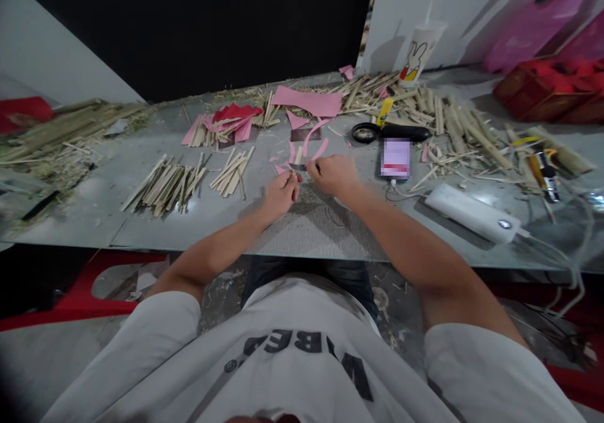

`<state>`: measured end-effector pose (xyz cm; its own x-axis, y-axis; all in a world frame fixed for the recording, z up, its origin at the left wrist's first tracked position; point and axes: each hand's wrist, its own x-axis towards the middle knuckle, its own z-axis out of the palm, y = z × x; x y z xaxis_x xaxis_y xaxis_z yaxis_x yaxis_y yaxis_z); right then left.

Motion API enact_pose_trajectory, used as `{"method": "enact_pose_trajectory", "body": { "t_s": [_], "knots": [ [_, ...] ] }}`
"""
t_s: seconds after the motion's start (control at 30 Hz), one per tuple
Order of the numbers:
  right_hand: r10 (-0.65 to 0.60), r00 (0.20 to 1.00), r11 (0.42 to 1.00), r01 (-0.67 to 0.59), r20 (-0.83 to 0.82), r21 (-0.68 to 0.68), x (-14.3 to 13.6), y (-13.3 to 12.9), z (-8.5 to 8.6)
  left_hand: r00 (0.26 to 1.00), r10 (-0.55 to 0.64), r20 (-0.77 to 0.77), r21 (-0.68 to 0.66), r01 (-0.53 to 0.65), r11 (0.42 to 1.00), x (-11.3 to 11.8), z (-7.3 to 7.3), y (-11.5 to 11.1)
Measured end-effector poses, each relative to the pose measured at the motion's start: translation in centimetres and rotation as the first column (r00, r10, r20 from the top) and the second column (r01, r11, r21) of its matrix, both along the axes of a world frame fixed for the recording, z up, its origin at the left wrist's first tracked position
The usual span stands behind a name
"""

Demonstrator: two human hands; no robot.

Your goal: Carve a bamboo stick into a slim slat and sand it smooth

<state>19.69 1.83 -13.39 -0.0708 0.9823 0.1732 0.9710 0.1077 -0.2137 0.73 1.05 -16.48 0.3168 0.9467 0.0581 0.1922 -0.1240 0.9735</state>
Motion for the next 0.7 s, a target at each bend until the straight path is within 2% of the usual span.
{"method": "enact_pose_trajectory", "body": {
  "t_s": [0.1,0.2,0.23,0.3,0.4,0.5,0.57,0.7],
  "knots": [
    [-0.095,0.995,0.995,0.095,-0.015,0.025,1.7,1.3,0.2,0.999,-0.048,0.002,0.003,0.048,0.999,0.0,0.1,-0.8],
    [-0.301,0.952,0.951,0.304,-0.062,0.053,4.7,3.2,0.3,0.993,-0.113,0.019,-0.021,0.113,0.993,0.2,0.4,-1.6],
    [-0.355,0.926,0.929,0.364,-0.125,0.062,5.7,3.7,0.2,0.992,-0.12,0.03,-0.032,0.121,0.992,0.2,0.5,-1.6],
    [-0.362,0.886,0.92,0.39,-0.29,0.042,7.1,4.2,0.0,0.993,-0.108,0.053,-0.061,0.111,0.992,0.3,0.7,-1.4],
    [-0.205,0.764,0.968,0.25,-0.612,-0.012,7.1,3.8,-0.4,0.991,-0.103,0.08,-0.11,0.111,0.988,0.3,0.9,-0.7],
    [-0.074,0.538,0.997,0.026,-0.839,-0.071,5.5,2.6,-0.4,0.98,-0.167,0.112,-0.175,0.185,0.967,0.2,1.1,-0.4],
    [-0.055,0.439,0.989,-0.099,-0.897,-0.109,4.6,2.0,-0.3,0.964,-0.23,0.133,-0.221,0.255,0.941,0.2,1.3,-0.6],
    [-0.051,0.379,0.965,-0.221,-0.924,-0.143,4.3,1.5,-0.1,0.925,-0.337,0.174,-0.264,0.374,0.889,-0.2,1.9,-0.8]
  ]
}}
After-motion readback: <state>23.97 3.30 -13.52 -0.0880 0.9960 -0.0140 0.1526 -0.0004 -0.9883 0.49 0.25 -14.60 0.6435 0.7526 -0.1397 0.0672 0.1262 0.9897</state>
